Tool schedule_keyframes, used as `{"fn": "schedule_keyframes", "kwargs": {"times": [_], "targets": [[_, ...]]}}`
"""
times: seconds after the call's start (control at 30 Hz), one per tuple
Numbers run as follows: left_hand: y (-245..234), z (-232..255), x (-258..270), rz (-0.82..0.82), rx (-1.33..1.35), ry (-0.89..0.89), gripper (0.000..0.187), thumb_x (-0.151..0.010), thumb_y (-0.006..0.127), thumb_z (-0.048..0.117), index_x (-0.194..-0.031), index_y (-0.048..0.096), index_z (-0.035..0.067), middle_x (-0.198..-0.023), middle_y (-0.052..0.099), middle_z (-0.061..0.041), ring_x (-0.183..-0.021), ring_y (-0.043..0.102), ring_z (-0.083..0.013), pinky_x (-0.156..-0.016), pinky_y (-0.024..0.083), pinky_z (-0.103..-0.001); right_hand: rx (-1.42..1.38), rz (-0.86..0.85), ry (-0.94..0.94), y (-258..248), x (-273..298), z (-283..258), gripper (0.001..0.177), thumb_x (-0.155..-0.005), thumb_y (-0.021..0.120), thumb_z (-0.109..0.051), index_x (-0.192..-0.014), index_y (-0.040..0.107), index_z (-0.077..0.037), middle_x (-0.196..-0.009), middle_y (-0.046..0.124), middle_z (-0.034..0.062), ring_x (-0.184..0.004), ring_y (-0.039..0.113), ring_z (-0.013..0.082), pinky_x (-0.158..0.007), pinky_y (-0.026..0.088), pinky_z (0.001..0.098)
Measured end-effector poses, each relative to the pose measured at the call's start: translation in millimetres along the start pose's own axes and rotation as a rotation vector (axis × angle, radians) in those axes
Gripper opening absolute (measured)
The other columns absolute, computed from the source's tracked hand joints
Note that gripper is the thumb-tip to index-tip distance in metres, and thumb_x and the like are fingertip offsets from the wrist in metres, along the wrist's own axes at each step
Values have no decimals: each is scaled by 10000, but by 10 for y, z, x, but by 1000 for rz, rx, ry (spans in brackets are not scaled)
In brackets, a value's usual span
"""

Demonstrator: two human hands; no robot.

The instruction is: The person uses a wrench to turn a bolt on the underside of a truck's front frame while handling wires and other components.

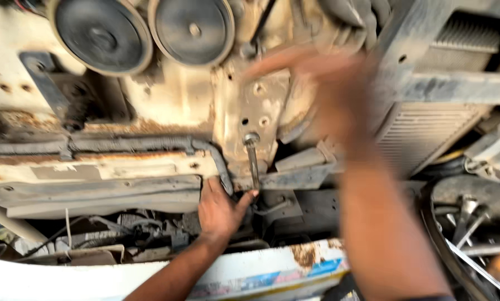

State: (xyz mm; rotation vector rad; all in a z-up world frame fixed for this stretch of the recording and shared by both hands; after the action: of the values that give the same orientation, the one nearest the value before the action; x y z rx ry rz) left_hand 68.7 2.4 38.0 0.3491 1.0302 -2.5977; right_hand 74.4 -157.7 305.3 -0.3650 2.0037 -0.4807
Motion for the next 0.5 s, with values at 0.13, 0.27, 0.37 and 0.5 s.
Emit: {"fn": "schedule_keyframes", "kwargs": {"times": [0.13,0.27,0.37,0.5], "targets": [[-49,-6,-4,25,35,32,806,-673,884,542,-1070,492,-40,-1018,585,-241,-951,622,-460,-805,524,-535,-195,165,28,-172,-240,162,553,-1133,398,-452,-973,688,-9,-935,746,128,-838,669,203,-847,561,370],[-79,26,50,117,47,161,757,-687,882,415,-1162,505,-37,-1072,581,-262,-968,602,-491,-787,511,-540,-478,-221,175,1381,86,318,559,-1130,433,-463,-952,698,-4,-879,726,119,-818,678,212,-838,571,390],[-103,13,49,21,40,83,792,-665,904,487,-1103,488,-25,-1050,574,-243,-986,600,-470,-798,497,-550,-556,-433,214,1756,30,205,565,-1127,458,-471,-936,706,0,-837,712,112,-802,686,218,-832,577,405],[-46,4,-18,-24,16,-15,835,-671,891,534,-1100,465,-41,-1079,566,-238,-1029,595,-456,-858,510,-535,-18,-367,-66,1230,-126,-24,663,-1164,331,-541,-1067,742,-29,-1086,751,143,-1034,721,257,-925,544,400]]}}
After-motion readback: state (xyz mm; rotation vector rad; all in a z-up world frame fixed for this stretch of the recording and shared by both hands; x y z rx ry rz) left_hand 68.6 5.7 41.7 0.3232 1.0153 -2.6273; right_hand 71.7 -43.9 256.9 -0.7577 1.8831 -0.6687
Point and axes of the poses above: each hand's wrist, its own x-axis away from the middle knuckle, its own y-axis out of the palm, z = x × y, the point moved 7 cm from there along -x, towards the middle knuckle
